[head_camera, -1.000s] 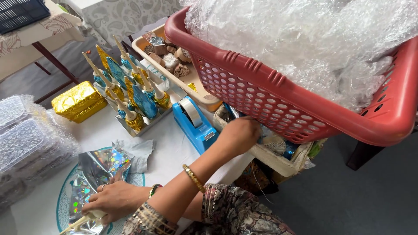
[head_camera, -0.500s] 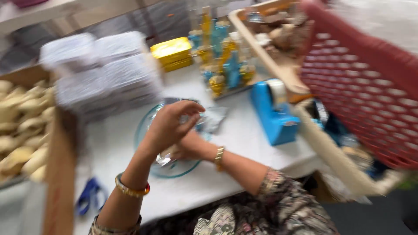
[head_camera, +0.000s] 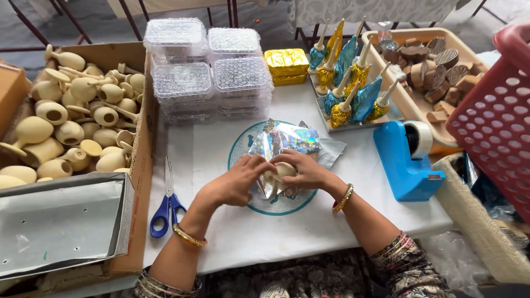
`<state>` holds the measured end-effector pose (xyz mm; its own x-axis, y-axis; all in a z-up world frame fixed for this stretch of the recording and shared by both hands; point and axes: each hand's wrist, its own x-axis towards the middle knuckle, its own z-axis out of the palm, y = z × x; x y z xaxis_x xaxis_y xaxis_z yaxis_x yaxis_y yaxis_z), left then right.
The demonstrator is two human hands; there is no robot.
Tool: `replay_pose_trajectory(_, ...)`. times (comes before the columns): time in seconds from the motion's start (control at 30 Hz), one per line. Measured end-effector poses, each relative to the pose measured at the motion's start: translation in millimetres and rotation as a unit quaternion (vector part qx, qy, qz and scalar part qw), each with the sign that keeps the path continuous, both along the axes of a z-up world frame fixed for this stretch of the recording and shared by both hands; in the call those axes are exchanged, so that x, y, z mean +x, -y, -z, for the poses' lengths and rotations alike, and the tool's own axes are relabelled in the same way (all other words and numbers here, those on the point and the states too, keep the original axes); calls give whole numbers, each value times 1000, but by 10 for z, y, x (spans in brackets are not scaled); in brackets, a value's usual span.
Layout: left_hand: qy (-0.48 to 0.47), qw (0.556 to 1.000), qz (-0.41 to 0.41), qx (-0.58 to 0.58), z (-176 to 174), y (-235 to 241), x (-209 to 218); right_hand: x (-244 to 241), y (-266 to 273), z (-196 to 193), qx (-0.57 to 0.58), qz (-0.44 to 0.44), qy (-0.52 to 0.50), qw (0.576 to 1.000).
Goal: The person wipes a wooden decorative object with a cloth, then wraps it in shiny blue foil paper. They fold the foil around the object and secure it with tape from a dispenser.
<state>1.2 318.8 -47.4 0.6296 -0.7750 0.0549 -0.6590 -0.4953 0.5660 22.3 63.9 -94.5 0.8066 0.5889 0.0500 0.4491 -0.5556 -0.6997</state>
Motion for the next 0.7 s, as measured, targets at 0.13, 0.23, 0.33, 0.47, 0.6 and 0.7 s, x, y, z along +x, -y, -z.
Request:
replay_pose_trajectory(0.13, 238, 968, -3, 82, 143, 80, 3, 96, 37, 35, 10, -10, 21, 1000)
replay_pose_trajectory(0.23, 327, 943, 6, 53, 353, 151, 28, 147, 25, -12, 2, -5, -3, 1000)
replay_pose_trajectory(0.33, 313, 950, 17, 7, 506, 135, 106, 251, 48, -46, 16, -19, -14, 1000)
replay_pose_trajectory(0.47, 260, 966, 0, 3, 253, 64, 60, 321, 39, -188, 90, -34, -84, 992)
replay_pose_trajectory(0.6, 287, 957, 20, 26, 228, 153, -2, 285, -87, -263, 50, -43, -26, 997)
replay_pose_trajectory(0.7, 343, 939, 17, 21, 400, 208, -16, 268, -139, -275, 18, -33, 7, 999)
